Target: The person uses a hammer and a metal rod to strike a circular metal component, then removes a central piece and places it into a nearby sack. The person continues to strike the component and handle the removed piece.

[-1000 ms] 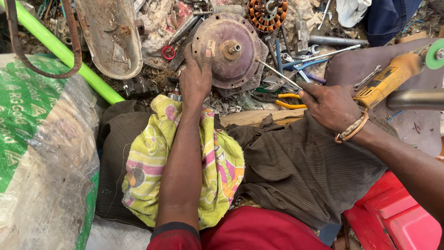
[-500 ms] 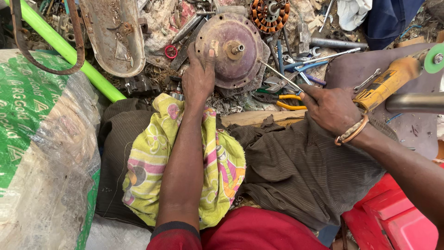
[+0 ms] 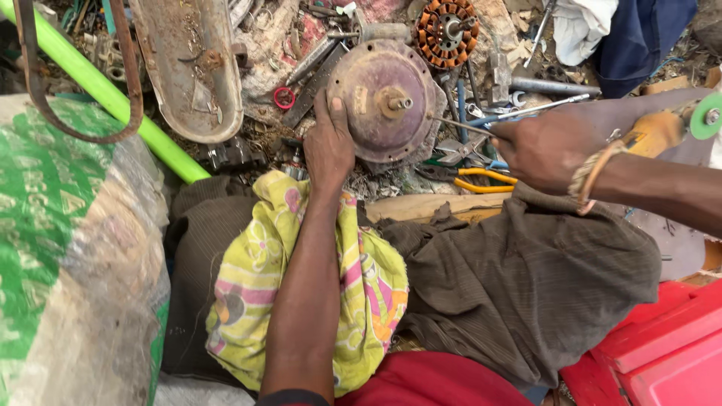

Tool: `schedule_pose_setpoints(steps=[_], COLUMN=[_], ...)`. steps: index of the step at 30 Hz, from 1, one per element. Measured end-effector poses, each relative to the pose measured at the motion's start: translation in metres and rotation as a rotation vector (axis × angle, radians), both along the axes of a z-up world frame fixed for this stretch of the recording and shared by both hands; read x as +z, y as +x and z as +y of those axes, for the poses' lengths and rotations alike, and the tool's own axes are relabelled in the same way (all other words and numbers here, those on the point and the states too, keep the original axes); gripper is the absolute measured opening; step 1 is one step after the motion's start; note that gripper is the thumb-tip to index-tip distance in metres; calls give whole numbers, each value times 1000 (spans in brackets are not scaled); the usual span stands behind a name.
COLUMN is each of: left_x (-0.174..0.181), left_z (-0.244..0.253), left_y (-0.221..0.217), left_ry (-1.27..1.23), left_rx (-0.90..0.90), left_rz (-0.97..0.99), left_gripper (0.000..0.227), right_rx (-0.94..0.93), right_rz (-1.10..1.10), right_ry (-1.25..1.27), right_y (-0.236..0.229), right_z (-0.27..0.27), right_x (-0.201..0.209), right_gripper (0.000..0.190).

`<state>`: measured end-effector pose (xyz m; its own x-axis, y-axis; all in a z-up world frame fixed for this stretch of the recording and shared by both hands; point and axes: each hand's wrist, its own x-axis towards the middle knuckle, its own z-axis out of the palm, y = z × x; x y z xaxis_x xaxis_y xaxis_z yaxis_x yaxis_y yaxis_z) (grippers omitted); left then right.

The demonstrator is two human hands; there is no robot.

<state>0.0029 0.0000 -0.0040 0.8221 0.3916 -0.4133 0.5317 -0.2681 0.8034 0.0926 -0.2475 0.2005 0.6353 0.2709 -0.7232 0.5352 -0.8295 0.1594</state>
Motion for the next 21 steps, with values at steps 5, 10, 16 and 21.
schedule_pose_setpoints(steps=[5,10,16,21], left_x=[1,-11,-11,-9], left_z=[4,-2,-6,7], left_y=[1,9,-11,-10], left_ry=[-62,3,10,29], left_rx=[6,42,10,29], left_rz=[70,-30,-45,-156], left_gripper=[74,66,66,67], right_rx=[232,306,1154,425], right_rz=[-37,59,-67,-192], right_ry=[38,-177,-175,-49], right_y=[-1,14,12,0], right_z=[-12,-20,-2,-6], right_x=[-7,-4,9,1], right_gripper=[33,40,50,25])
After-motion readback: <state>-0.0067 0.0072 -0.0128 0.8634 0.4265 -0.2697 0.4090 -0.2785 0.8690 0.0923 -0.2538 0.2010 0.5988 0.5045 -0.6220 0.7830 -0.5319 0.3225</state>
